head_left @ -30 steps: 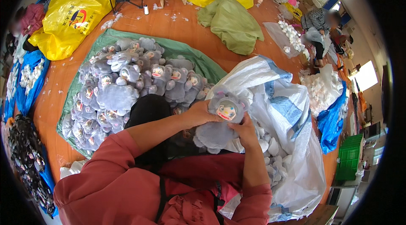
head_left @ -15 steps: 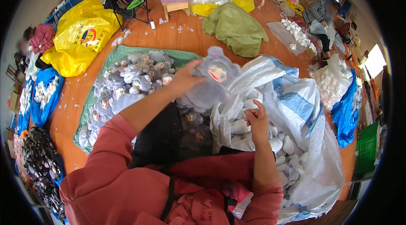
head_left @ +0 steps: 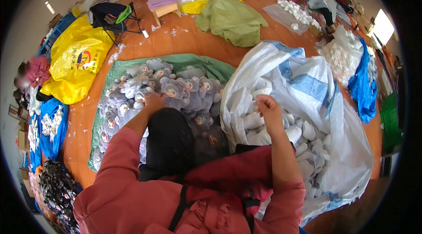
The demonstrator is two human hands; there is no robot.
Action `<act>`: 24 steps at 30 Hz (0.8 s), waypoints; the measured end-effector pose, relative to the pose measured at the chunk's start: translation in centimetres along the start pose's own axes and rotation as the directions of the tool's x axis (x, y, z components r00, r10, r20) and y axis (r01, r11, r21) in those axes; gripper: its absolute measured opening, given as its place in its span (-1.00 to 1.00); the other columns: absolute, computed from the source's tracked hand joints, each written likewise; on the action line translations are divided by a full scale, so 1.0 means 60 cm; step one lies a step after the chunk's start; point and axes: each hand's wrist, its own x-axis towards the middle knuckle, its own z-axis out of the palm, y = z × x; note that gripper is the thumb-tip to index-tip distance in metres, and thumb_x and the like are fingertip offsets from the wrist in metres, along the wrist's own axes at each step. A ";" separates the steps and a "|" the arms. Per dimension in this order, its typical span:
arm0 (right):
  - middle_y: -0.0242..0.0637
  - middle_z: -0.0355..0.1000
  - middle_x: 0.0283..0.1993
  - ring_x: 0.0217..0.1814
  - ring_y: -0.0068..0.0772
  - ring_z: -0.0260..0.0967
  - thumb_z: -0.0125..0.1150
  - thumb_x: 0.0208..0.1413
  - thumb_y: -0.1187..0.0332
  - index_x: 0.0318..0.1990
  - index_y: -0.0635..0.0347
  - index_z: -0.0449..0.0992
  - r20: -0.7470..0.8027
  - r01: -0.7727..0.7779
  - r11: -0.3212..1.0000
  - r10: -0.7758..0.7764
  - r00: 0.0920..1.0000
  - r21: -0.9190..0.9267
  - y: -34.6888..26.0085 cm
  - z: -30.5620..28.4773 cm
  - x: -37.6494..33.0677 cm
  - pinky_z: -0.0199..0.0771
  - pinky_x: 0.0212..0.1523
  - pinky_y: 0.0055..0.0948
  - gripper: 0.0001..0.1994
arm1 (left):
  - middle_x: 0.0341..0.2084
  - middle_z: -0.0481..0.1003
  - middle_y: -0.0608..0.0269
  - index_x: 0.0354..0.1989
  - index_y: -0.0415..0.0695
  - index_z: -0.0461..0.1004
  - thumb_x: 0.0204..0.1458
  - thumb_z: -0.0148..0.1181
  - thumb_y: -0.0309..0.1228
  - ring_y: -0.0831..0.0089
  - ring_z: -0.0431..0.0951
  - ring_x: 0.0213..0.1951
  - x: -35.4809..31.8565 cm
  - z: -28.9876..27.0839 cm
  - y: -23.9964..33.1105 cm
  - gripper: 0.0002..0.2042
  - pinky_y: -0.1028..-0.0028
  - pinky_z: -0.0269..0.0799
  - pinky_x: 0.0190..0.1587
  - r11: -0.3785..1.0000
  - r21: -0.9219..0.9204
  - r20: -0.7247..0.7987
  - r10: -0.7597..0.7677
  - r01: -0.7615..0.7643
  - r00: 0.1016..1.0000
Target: The person sits on the floor and repeatedly stuffs white filling material into grey plush toy shells. They pick up a shell, insert the filling by hand, and place the finished toy onto a growing pile on a green mat.
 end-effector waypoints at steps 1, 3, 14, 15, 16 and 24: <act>-0.40 0.52 -0.32 -0.44 -0.67 0.33 0.17 0.17 0.46 -0.09 0.17 0.54 -0.061 0.020 0.999 -0.018 0.998 0.033 -0.006 -0.010 0.004 0.28 -0.44 -0.67 -0.83 | 0.25 0.29 0.21 0.31 0.11 0.23 -0.04 0.22 0.08 0.11 0.11 0.36 0.001 -0.009 0.010 -0.28 -0.45 -0.14 0.22 1.000 -0.009 -0.005 -0.009 0.009 1.000; -0.42 0.52 -0.32 -0.43 -0.67 0.33 0.19 0.17 0.44 -0.10 0.13 0.54 -0.206 0.068 0.992 -0.045 0.977 0.105 -0.013 -0.037 0.004 0.28 -0.42 -0.66 -0.84 | 0.22 0.33 0.25 0.26 0.07 0.28 -0.03 0.21 0.09 0.11 0.16 0.34 -0.006 -0.026 0.028 -0.32 -0.43 -0.12 0.22 0.999 -0.024 -0.004 -0.042 0.042 0.999; -0.14 0.49 -0.02 0.06 -0.26 0.43 0.45 -0.19 0.49 0.08 0.30 0.41 -0.740 -0.260 0.946 0.033 0.672 -0.194 0.390 -0.333 -0.218 0.42 0.10 -0.34 -0.43 | 0.13 0.39 0.22 0.09 0.05 0.45 -0.05 0.24 -0.17 0.14 0.28 0.24 -0.020 -0.091 0.015 -0.53 -0.16 0.17 0.16 1.000 -0.006 -0.443 0.009 -0.013 0.897; -0.12 0.44 0.07 0.14 -0.23 0.38 0.50 -0.23 0.46 0.14 0.28 0.36 -0.769 -0.372 0.890 0.039 0.638 -0.263 0.424 -0.343 -0.268 0.39 0.13 -0.31 -0.33 | 0.14 0.39 0.24 0.08 0.05 0.45 -0.04 0.26 -0.21 0.15 0.30 0.23 -0.037 -0.124 0.038 -0.55 -0.14 0.17 0.17 0.998 -0.047 -0.444 0.023 -0.049 0.896; -0.08 0.37 0.15 0.17 -0.19 0.35 0.52 -0.25 0.43 0.20 0.26 0.31 -0.773 -0.462 0.878 0.202 0.601 -0.129 0.430 -0.326 -0.299 0.36 0.16 -0.30 -0.24 | 0.15 0.38 0.26 0.07 0.05 0.46 -0.04 0.27 -0.25 0.15 0.31 0.22 -0.059 -0.149 0.052 -0.57 -0.12 0.18 0.17 0.995 -0.081 -0.442 0.020 -0.062 0.897; -0.01 0.22 0.26 0.30 0.04 0.18 0.54 -0.25 0.20 0.30 0.10 0.20 -0.875 -0.597 0.738 0.018 0.484 -0.315 0.452 -0.290 -0.316 0.27 0.25 -0.15 -0.11 | -0.02 0.48 0.12 -0.03 -0.12 0.50 -0.05 0.23 -0.46 0.11 0.43 0.08 -0.127 -0.235 0.252 -0.66 0.21 0.24 0.17 0.790 -0.104 -0.655 0.402 -0.604 0.640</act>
